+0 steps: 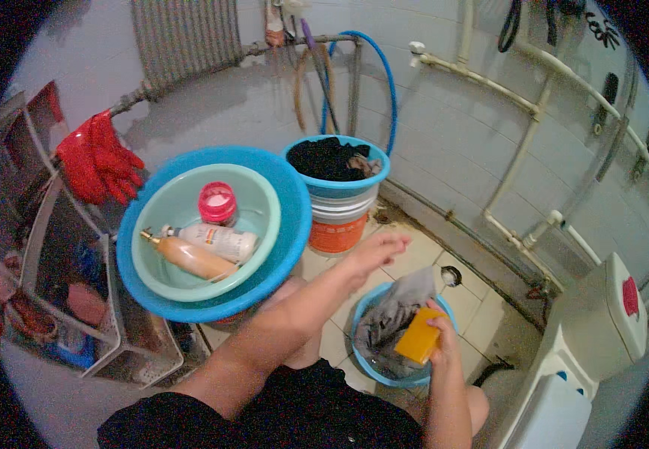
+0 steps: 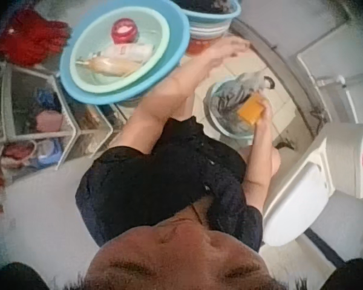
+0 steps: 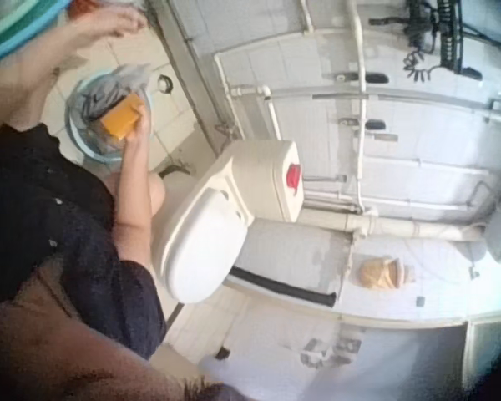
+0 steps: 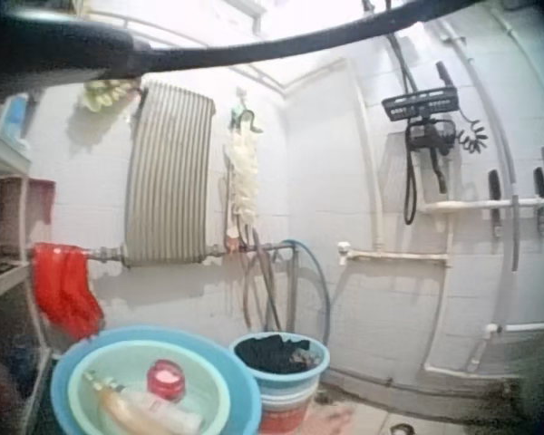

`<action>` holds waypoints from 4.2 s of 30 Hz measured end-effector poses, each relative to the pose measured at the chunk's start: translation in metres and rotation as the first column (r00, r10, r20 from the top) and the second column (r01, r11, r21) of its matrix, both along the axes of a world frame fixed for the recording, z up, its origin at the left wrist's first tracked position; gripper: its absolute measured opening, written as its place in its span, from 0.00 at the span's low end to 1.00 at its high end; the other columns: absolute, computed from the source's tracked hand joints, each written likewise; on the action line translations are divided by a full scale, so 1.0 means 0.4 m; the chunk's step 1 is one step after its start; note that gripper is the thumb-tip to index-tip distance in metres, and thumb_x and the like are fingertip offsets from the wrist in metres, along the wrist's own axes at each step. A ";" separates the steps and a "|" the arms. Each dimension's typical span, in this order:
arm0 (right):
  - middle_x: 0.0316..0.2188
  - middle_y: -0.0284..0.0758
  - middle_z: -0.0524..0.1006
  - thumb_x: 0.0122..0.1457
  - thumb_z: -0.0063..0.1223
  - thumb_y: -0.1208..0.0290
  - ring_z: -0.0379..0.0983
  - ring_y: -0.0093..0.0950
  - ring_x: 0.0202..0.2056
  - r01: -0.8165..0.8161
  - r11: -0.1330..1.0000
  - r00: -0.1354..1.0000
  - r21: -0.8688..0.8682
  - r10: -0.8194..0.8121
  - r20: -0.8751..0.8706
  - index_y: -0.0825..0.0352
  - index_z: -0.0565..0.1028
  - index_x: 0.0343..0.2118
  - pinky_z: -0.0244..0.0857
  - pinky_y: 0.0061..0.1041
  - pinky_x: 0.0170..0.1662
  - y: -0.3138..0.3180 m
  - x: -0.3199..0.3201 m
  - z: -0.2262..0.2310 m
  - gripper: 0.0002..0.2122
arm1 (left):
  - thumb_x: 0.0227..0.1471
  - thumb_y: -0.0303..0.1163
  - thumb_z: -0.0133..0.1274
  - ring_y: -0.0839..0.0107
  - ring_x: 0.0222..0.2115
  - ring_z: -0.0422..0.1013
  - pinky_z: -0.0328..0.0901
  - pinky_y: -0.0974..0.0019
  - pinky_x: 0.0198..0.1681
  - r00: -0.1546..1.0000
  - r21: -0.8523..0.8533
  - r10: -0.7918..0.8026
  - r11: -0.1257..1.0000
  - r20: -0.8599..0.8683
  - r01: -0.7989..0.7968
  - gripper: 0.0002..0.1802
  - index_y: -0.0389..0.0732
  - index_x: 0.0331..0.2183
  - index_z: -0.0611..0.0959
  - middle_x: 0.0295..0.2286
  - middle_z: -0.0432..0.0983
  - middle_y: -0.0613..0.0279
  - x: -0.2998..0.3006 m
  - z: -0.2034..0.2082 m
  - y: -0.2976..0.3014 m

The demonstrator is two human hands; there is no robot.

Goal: The person sits on the bathroom floor and hand-washes clothes in a blue basin. They first wring out a black garment and place it in a bucket, then wash a grey garment using a yellow bar of soap. The person scrubs the grey cloth thoroughly and rinses it in the basin.

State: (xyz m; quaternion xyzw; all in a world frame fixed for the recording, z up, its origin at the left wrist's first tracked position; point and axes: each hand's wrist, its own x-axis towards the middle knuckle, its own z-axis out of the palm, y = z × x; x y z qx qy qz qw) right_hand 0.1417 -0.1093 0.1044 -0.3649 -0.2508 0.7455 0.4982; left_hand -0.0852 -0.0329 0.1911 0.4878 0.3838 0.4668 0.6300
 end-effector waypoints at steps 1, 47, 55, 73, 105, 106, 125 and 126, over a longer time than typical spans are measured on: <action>0.39 0.42 0.71 0.41 0.47 0.77 0.69 0.35 0.38 0.024 1.000 0.999 -0.018 -0.025 -0.046 0.68 0.61 0.51 0.65 0.32 0.43 0.010 0.000 0.001 0.28 | 0.48 0.36 0.50 0.79 0.37 0.65 0.58 0.76 0.36 0.999 0.047 0.029 0.999 -0.038 -0.027 0.15 0.40 0.38 0.76 0.37 0.72 0.66 -0.054 0.049 0.005; 0.32 0.37 0.70 0.44 0.47 0.78 0.68 0.32 0.32 0.396 0.914 0.887 -0.092 -0.406 -0.217 0.64 0.63 0.47 0.66 0.32 0.37 -0.097 0.153 0.037 0.22 | 0.39 0.20 0.55 0.60 0.33 0.71 0.66 0.65 0.34 0.718 0.799 0.353 0.224 -0.600 0.558 0.14 0.37 0.33 0.74 0.32 0.71 0.55 0.303 0.395 -0.127; 0.26 0.35 0.70 0.46 0.48 0.77 0.68 0.30 0.24 0.522 0.852 0.822 -0.046 -0.516 -0.240 0.66 0.71 0.32 0.63 0.27 0.26 -0.075 0.173 -0.070 0.08 | 0.39 0.24 0.55 0.54 0.33 0.69 0.66 0.60 0.33 0.811 0.812 -0.042 -0.024 -0.583 0.583 0.12 0.39 0.31 0.73 0.31 0.70 0.54 0.766 0.274 -0.281; 0.34 0.34 0.69 0.53 0.48 0.67 0.66 0.27 0.36 0.307 0.909 0.858 0.281 -0.136 -0.495 0.62 0.64 0.47 0.63 0.29 0.39 -0.074 0.246 -0.157 0.17 | 0.43 0.27 0.51 0.55 0.42 0.66 0.64 0.58 0.41 0.795 0.776 -0.092 0.178 -0.599 0.605 0.22 0.41 0.44 0.71 0.43 0.65 0.54 0.769 0.211 -0.382; 0.31 0.38 0.70 0.43 0.46 0.77 0.67 0.33 0.32 0.374 0.920 0.917 -0.118 -0.386 -0.102 0.68 0.60 0.51 0.65 0.31 0.37 -0.145 0.196 0.048 0.27 | 0.44 0.26 0.43 0.62 0.56 0.49 0.37 0.48 0.59 -0.377 0.479 0.635 0.765 -0.674 0.431 0.22 0.39 0.45 0.73 0.53 0.57 0.59 -0.357 0.027 -0.132; 0.31 0.38 0.70 0.43 0.46 0.77 0.67 0.33 0.32 0.378 0.918 0.914 -0.117 -0.391 -0.114 0.67 0.60 0.51 0.65 0.31 0.38 -0.144 0.202 0.048 0.27 | 0.44 0.26 0.43 0.62 0.56 0.49 0.37 0.49 0.59 -0.368 0.469 0.627 0.769 -0.687 0.434 0.23 0.39 0.46 0.72 0.53 0.56 0.60 -0.372 0.033 -0.165; 0.38 0.38 0.72 0.36 0.46 0.79 0.69 0.29 0.39 -0.017 0.962 0.997 0.272 0.035 -0.062 0.69 0.66 0.50 0.63 0.27 0.45 -0.180 0.206 0.180 0.30 | 0.50 0.40 0.50 0.59 0.51 0.59 0.53 0.60 0.54 0.664 0.265 -0.291 0.752 -0.689 0.604 0.30 0.35 0.51 0.63 0.50 0.60 0.47 0.142 0.020 -0.156; 0.39 0.38 0.72 0.35 0.47 0.78 0.69 0.29 0.40 -0.021 0.962 0.998 0.274 0.036 -0.048 0.69 0.66 0.50 0.63 0.27 0.45 -0.183 0.203 0.173 0.30 | 0.50 0.40 0.50 0.61 0.51 0.59 0.53 0.61 0.54 0.683 0.292 -0.297 0.739 -0.668 0.607 0.31 0.35 0.51 0.62 0.49 0.61 0.48 0.170 -0.021 -0.137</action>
